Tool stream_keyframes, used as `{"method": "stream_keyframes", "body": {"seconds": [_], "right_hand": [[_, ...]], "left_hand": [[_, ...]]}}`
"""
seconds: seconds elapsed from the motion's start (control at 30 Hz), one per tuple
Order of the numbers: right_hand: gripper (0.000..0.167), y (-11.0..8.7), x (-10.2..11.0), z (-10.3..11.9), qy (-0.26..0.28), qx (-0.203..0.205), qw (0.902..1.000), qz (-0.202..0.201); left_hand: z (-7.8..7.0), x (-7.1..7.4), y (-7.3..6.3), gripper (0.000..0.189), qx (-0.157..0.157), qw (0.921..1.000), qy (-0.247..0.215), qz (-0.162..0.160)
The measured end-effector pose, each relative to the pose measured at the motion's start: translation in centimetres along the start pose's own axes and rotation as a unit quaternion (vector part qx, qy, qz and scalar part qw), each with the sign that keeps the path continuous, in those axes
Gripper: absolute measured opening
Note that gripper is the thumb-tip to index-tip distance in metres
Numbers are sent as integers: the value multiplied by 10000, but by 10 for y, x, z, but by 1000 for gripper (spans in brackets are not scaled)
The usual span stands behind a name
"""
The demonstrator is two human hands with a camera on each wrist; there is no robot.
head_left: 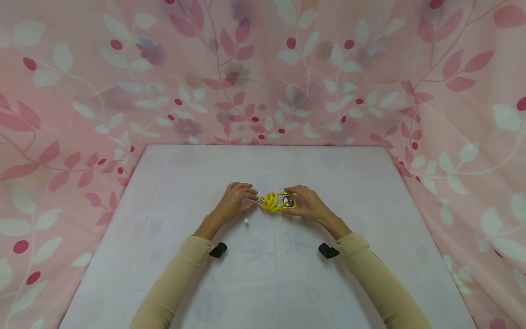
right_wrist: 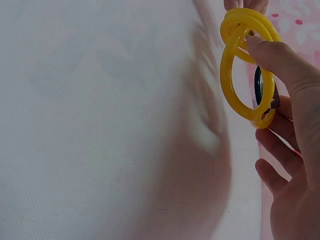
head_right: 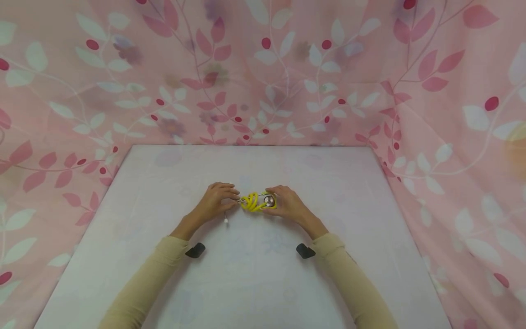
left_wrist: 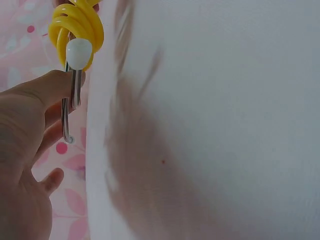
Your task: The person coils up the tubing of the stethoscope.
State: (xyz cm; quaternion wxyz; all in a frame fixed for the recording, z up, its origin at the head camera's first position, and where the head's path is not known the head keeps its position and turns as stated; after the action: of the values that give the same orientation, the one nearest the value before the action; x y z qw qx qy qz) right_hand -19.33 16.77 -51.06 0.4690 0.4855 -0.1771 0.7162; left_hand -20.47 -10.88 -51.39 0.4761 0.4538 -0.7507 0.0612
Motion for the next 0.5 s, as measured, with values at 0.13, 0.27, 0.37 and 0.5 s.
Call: {"method": "stream_keyframes", "body": {"seconds": [0.13,0.27,0.37,0.5], "right_hand": [[67,2,-5,-4,-136,-169,9996,181],[68,4,-9,-9,-285,-176,9991,274],[68,4,-12,-13,-248,-159,9991,290],[68,5,-13,-17,-44,-185,9995,268]], "left_hand": [[5,-6,0,20,212,9994,-186,177],[11,-12,0,19,243,9985,-412,264],[16,-16,0,19,150,9978,-596,242],[22,-19,-2,21,432,9958,-766,266]]}}
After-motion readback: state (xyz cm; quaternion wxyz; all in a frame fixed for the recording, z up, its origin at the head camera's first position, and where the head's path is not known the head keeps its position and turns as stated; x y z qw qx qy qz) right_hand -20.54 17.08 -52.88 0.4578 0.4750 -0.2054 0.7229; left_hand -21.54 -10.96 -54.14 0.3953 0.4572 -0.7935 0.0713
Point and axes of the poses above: each hand's wrist, its own y-axis towards the middle knuckle, its own x-axis out of the back of the hand, z = x × y, the point moved 2 cm from there along y, towards the middle knuckle, and after that the axes turned 11 degrees about -y, right-handed, at the moved point
